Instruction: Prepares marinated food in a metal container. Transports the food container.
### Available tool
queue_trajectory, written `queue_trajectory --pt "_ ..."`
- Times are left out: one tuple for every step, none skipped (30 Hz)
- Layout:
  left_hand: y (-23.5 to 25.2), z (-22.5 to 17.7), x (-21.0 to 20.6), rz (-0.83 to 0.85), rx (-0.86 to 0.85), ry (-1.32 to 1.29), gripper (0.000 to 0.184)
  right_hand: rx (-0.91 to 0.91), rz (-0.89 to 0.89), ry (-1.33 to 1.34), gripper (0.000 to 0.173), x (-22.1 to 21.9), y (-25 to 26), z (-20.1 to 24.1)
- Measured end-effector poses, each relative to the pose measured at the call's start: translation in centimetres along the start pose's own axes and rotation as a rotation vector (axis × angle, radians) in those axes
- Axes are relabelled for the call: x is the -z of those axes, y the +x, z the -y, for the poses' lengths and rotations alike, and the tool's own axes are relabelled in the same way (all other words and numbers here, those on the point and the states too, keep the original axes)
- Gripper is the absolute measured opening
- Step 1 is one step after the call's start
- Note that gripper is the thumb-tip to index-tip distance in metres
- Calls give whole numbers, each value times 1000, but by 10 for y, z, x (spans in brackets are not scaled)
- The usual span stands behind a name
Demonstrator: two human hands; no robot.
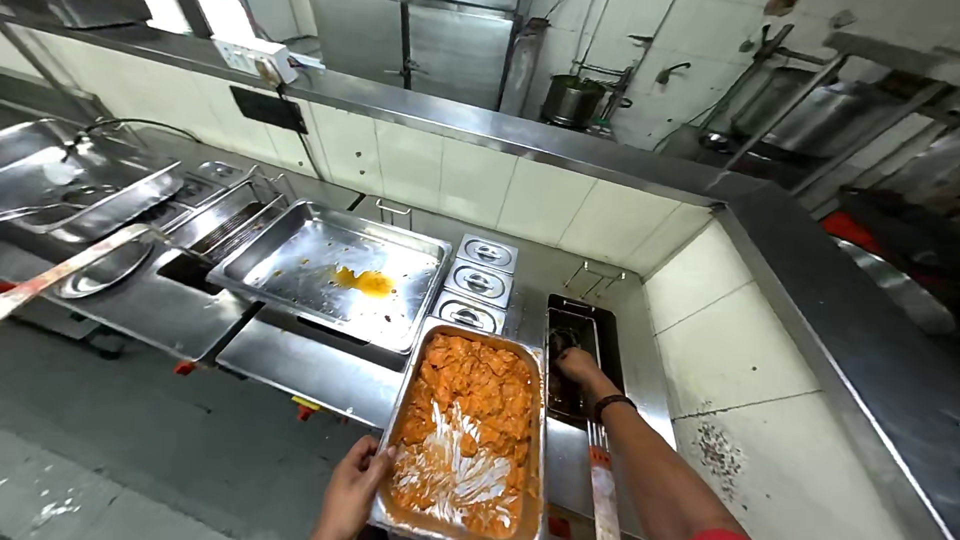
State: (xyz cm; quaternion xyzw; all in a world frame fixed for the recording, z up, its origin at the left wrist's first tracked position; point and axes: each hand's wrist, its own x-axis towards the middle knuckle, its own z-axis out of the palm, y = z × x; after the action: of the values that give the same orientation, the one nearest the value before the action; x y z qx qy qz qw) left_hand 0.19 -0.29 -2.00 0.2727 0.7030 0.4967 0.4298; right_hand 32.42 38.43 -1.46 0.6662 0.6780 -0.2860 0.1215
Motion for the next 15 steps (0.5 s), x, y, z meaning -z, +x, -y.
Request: queue_trajectory --pt "0 0 0 1 7 8 31 -8 -21 24 36 2 -4 1" --pt "1 0 1 5 8 13 31 -26 -51 35 34 6 -9 2" --pt "2 -1 1 10 9 21 31 -51 -80 35 32 13 -18 5" --pt "2 -1 0 17 12 27 32 -71 -121 30 29 21 -30 9" --pt "3 -1 0 23 11 27 32 -71 -170 26 26 29 -44 13" --pt "3 -1 0 28 13 22 32 -51 -220 34 25 35 -60 19" --pt "3 0 0 34 15 15 32 -8 -280 51 24 37 -79 25" --pt "4 0 0 36 13 4 32 54 -339 76 23 36 -101 34" --pt "4 1 -1 39 10 -7 32 125 -375 94 23 33 -126 46" --pt "5 1 -2 44 5 -18 32 194 -370 98 25 27 -154 61" --pt "6 2 -2 51 3 -25 32 264 -333 95 27 15 -180 76" --pt "6 1 -2 59 4 -33 32 336 -277 80 29 -1 -204 91" --pt "6 1 -2 67 8 -41 32 404 -211 49 30 -22 -223 104" --pt "6 0 -2 72 14 -43 32 459 -149 4 32 -45 -234 113" --pt "7 -1 -2 75 18 -41 31 481 -101 -53 33 -69 -241 120"
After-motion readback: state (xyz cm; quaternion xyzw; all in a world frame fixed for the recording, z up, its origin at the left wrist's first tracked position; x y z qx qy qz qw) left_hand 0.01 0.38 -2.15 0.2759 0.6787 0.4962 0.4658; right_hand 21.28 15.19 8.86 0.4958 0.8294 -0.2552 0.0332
